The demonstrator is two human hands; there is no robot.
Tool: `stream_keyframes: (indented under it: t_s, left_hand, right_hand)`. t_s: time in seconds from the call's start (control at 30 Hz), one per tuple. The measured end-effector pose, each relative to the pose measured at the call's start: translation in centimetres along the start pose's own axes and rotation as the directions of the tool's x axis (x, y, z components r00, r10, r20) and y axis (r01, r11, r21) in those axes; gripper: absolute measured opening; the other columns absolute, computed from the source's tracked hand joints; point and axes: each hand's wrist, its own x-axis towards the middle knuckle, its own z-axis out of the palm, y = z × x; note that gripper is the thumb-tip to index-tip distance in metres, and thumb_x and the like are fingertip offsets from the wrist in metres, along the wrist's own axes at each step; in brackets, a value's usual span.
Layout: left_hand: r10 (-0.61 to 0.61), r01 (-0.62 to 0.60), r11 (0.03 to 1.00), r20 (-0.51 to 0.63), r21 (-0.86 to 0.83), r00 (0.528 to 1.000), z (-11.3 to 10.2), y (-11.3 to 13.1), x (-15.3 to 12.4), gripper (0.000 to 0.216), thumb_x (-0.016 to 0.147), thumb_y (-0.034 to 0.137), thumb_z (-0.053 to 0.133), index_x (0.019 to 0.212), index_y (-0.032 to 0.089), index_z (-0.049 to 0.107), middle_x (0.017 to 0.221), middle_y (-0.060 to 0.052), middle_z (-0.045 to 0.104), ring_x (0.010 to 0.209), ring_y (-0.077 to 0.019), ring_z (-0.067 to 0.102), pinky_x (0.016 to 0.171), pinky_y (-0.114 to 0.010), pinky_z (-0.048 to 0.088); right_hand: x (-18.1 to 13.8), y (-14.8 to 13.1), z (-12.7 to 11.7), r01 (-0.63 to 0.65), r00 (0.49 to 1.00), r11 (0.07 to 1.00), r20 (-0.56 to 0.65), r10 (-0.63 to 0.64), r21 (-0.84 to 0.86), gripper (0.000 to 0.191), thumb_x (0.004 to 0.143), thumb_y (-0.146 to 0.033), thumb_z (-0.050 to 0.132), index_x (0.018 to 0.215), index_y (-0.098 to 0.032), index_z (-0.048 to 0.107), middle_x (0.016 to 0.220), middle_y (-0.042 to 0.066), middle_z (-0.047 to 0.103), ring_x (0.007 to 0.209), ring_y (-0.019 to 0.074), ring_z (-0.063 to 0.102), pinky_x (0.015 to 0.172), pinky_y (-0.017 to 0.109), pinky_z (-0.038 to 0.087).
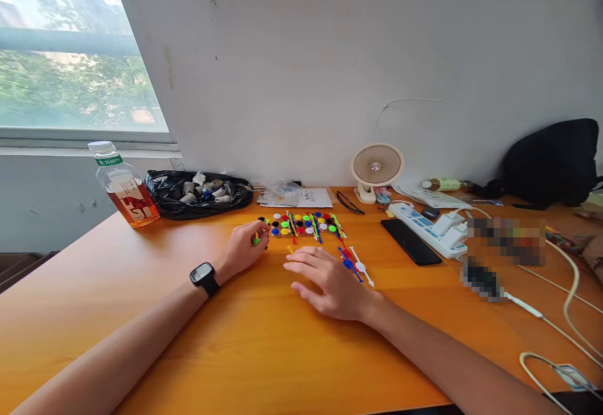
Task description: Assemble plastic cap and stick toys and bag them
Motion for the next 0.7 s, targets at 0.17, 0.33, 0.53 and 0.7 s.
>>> stream_keyframes:
  t_s: [0.17,0.33,0.53,0.7]
  left_hand:
    - [-0.061,0.063,0.994,0.023,-0.086,0.998,0.3,1.3,-0.3,0.011,0.092,0.025,0.057,0.095,0.021,0.067,0.067,0.004,0.062,0.052,-0.01,0.048,0.055,-0.023,0.039]
    - [-0.076,0.099,0.978,0.126,-0.184,0.989,1.2,3.4,-1.2,0.009,0.091,0.022,0.059,0.094,0.021,0.067,0.071,0.003,0.065,0.054,-0.0094,0.051,0.053,-0.022,0.039]
    - [0.038,0.013,0.983,0.278,-0.181,0.96,2.2,5.1,-2.0,0.011,0.098,0.03,0.062,0.095,0.022,0.069,0.08,0.0,0.069,0.064,-0.0122,0.055,0.06,-0.024,0.044]
    - [0.112,-0.03,0.963,0.297,-0.268,0.948,1.9,5.4,-1.9,0.013,0.097,0.028,0.063,0.106,0.02,0.068,0.1,-0.005,0.067,0.068,-0.0115,0.055,0.064,-0.024,0.048]
  right_hand:
    - [0.1,-0.1,0.2,0.04,0.979,0.987,0.205,-0.008,-0.155,0.029,0.107,-0.039,0.054,0.122,-0.019,0.07,0.131,0.01,0.072,0.133,0.0274,0.055,0.117,0.046,0.034]
    - [0.0,0.4,-0.4,-0.06,0.971,0.937,0.196,0.134,-0.344,0.036,0.106,-0.043,0.055,0.085,-0.018,0.07,0.091,0.009,0.075,0.094,0.0249,0.064,0.088,0.04,0.043]
    - [-0.3,1.2,-0.8,-0.224,0.956,0.808,0.039,0.292,-0.546,0.036,0.104,-0.035,0.057,0.077,-0.016,0.07,0.078,0.014,0.072,0.082,0.0271,0.064,0.081,0.042,0.039]
    - [0.0,0.9,-1.1,-0.191,0.972,0.879,0.041,0.231,-0.436,0.018,0.104,-0.016,0.051,0.106,-0.017,0.069,0.105,0.012,0.074,0.101,0.0273,0.064,0.088,0.041,0.045]
